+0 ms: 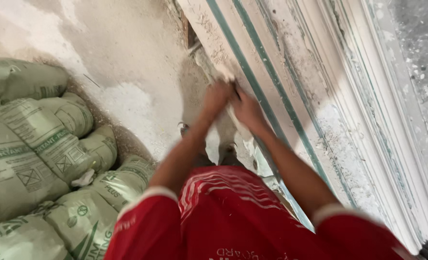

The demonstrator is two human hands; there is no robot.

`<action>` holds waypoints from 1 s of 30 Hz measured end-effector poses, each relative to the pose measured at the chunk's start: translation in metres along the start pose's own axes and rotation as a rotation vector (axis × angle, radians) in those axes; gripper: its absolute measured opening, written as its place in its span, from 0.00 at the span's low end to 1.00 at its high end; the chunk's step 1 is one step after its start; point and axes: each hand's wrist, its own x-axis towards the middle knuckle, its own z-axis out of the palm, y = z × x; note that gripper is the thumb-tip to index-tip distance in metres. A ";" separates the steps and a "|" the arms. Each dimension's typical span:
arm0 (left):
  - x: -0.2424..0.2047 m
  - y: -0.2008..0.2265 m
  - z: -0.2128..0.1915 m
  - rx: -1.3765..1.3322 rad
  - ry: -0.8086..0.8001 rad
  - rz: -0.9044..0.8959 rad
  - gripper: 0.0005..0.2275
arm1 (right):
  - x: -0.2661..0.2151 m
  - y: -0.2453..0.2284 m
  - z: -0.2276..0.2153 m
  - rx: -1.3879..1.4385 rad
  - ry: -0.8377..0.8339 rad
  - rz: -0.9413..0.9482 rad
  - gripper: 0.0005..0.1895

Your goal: The person cleans debris and dust from several long decorative plaster moldings using a small hand-held brush and a scraper tool, then moves a heavy metal mold to access more pieces.

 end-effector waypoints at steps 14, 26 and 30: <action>-0.084 0.047 0.015 0.163 0.384 0.271 0.24 | -0.065 0.026 0.000 -0.161 -0.047 0.133 0.28; 0.070 -0.091 -0.099 0.262 0.521 0.066 0.25 | 0.153 -0.050 0.033 -0.198 0.001 -0.048 0.26; 0.008 -0.046 -0.029 0.198 0.398 0.148 0.19 | 0.064 0.011 0.042 -0.173 0.118 -0.145 0.24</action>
